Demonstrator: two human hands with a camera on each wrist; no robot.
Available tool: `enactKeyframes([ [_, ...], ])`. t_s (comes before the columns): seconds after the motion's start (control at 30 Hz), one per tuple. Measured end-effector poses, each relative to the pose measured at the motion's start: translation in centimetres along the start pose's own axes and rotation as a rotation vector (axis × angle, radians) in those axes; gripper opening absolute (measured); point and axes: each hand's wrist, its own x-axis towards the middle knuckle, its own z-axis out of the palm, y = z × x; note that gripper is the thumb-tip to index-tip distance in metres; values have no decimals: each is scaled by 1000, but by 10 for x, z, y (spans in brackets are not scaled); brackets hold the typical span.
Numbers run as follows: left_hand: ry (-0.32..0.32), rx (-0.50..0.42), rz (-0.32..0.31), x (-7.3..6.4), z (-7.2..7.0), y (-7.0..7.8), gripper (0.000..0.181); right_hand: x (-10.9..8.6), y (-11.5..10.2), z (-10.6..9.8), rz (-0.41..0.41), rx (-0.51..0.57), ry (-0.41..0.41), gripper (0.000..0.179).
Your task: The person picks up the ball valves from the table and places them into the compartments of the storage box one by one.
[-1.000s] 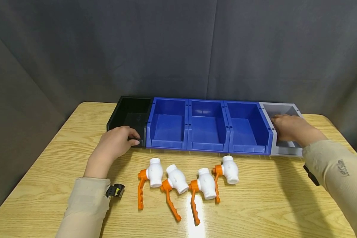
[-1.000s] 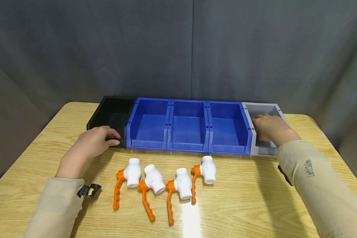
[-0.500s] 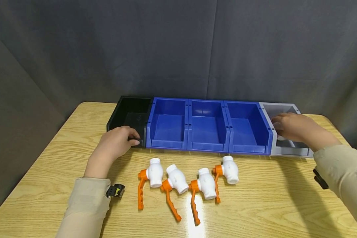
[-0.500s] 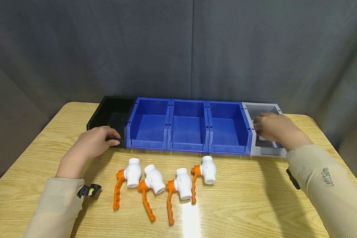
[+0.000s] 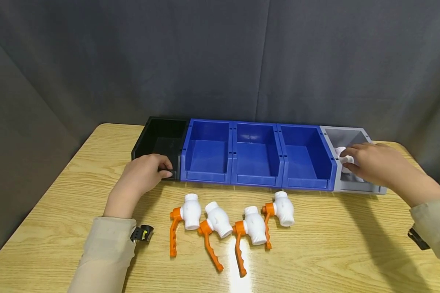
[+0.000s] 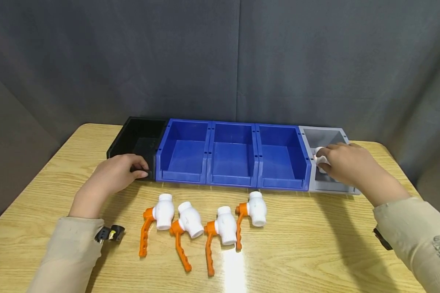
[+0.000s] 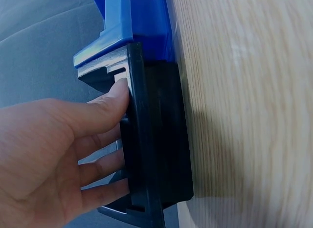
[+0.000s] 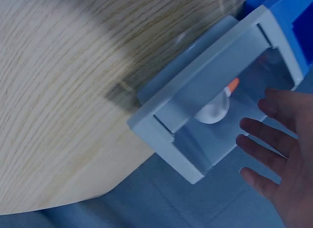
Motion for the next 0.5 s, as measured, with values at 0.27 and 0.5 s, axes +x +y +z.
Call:
enactKeyframes([
  [0.27, 1, 10, 8, 0, 0, 0, 13, -13, -5, -8, -124, -84, 299, 25],
  [0.5, 0, 15, 10, -1, -1, 1, 14, -19, -17, -17, -107, -89, 295, 28],
])
